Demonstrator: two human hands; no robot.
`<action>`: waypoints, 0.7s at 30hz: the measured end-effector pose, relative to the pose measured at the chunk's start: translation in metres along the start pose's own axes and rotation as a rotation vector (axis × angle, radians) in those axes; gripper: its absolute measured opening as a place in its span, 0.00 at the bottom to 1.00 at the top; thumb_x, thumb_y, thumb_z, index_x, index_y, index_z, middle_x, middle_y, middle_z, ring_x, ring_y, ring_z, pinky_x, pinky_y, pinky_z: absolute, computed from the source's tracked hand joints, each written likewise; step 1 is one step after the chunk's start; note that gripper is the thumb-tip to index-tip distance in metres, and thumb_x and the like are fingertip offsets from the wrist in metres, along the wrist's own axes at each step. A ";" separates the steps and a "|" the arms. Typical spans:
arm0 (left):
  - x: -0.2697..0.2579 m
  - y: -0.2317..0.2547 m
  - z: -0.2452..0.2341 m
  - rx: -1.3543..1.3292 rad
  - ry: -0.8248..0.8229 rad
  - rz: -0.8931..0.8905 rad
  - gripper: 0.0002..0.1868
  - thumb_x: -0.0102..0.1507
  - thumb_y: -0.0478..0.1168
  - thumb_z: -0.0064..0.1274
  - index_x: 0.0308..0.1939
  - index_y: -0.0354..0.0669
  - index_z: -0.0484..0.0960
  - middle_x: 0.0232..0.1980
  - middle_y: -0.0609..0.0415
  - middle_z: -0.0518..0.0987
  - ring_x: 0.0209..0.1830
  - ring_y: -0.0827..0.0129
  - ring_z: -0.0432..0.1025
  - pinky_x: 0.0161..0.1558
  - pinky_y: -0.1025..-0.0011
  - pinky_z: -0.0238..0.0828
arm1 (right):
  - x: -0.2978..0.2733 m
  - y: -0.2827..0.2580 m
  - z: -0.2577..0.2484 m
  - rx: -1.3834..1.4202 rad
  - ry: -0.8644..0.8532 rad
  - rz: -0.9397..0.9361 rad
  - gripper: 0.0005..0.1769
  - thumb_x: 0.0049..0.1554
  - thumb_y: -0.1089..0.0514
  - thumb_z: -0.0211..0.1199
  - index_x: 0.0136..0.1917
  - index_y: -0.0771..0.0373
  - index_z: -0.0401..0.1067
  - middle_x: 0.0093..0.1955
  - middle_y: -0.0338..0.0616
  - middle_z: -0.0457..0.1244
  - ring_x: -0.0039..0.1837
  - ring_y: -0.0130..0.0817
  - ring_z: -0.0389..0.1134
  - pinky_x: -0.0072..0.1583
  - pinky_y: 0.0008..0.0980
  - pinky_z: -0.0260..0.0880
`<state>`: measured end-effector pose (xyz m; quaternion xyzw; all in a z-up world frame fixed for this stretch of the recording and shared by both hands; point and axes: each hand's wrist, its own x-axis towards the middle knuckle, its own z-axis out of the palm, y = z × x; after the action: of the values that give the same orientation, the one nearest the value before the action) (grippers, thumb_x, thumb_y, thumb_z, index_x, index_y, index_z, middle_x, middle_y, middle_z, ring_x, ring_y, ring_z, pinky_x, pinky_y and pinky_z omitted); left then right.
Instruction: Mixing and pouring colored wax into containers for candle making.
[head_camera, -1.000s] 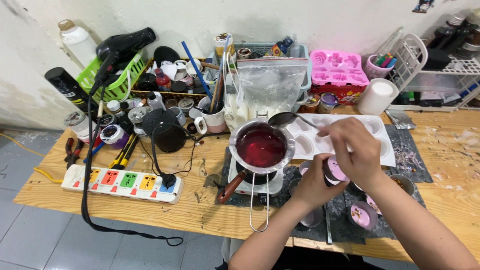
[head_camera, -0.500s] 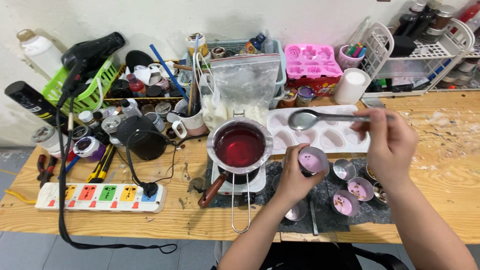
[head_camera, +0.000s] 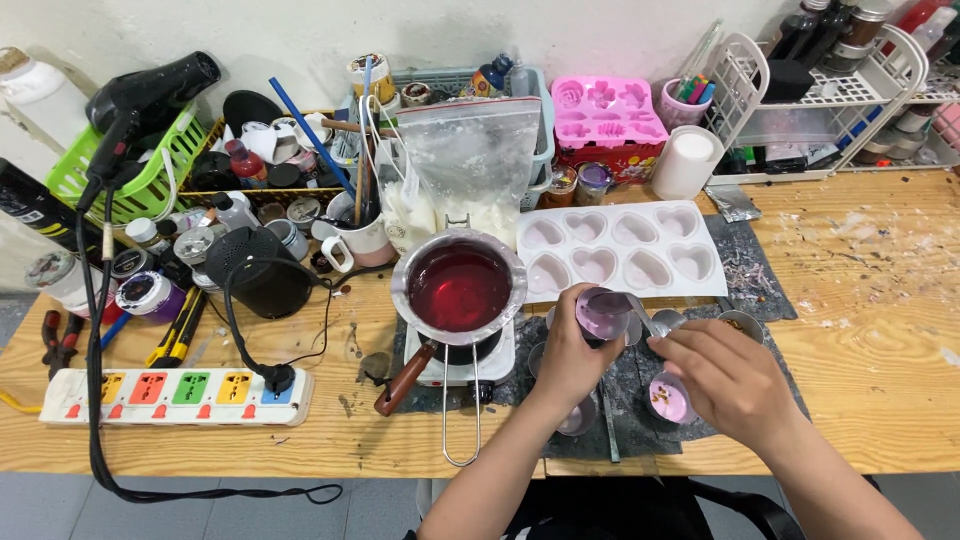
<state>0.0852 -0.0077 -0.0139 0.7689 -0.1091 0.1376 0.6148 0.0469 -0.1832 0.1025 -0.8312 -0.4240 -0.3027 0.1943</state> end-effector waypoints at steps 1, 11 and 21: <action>0.000 -0.003 0.001 0.000 -0.001 -0.001 0.38 0.56 0.37 0.67 0.66 0.43 0.62 0.61 0.43 0.74 0.65 0.50 0.69 0.63 0.58 0.67 | 0.000 -0.001 -0.001 0.001 -0.001 0.001 0.14 0.50 0.62 0.68 0.49 0.70 0.74 0.44 0.50 0.69 0.48 0.48 0.70 0.48 0.41 0.72; -0.008 -0.010 0.006 -0.032 0.026 0.110 0.39 0.57 0.34 0.67 0.66 0.42 0.60 0.61 0.43 0.71 0.63 0.51 0.71 0.62 0.59 0.69 | -0.002 0.004 -0.002 0.065 -0.037 0.045 0.13 0.51 0.66 0.68 0.51 0.70 0.75 0.46 0.50 0.68 0.50 0.45 0.70 0.50 0.40 0.72; -0.007 -0.011 0.001 0.087 -0.001 0.315 0.41 0.56 0.31 0.67 0.67 0.39 0.59 0.62 0.41 0.68 0.66 0.48 0.67 0.65 0.57 0.66 | -0.009 0.015 0.003 0.169 0.101 0.444 0.12 0.64 0.67 0.54 0.47 0.70 0.79 0.33 0.46 0.67 0.35 0.33 0.68 0.40 0.31 0.68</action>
<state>0.0819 -0.0068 -0.0266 0.7683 -0.2226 0.2366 0.5516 0.0558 -0.1953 0.0932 -0.8687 -0.2445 -0.2570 0.3459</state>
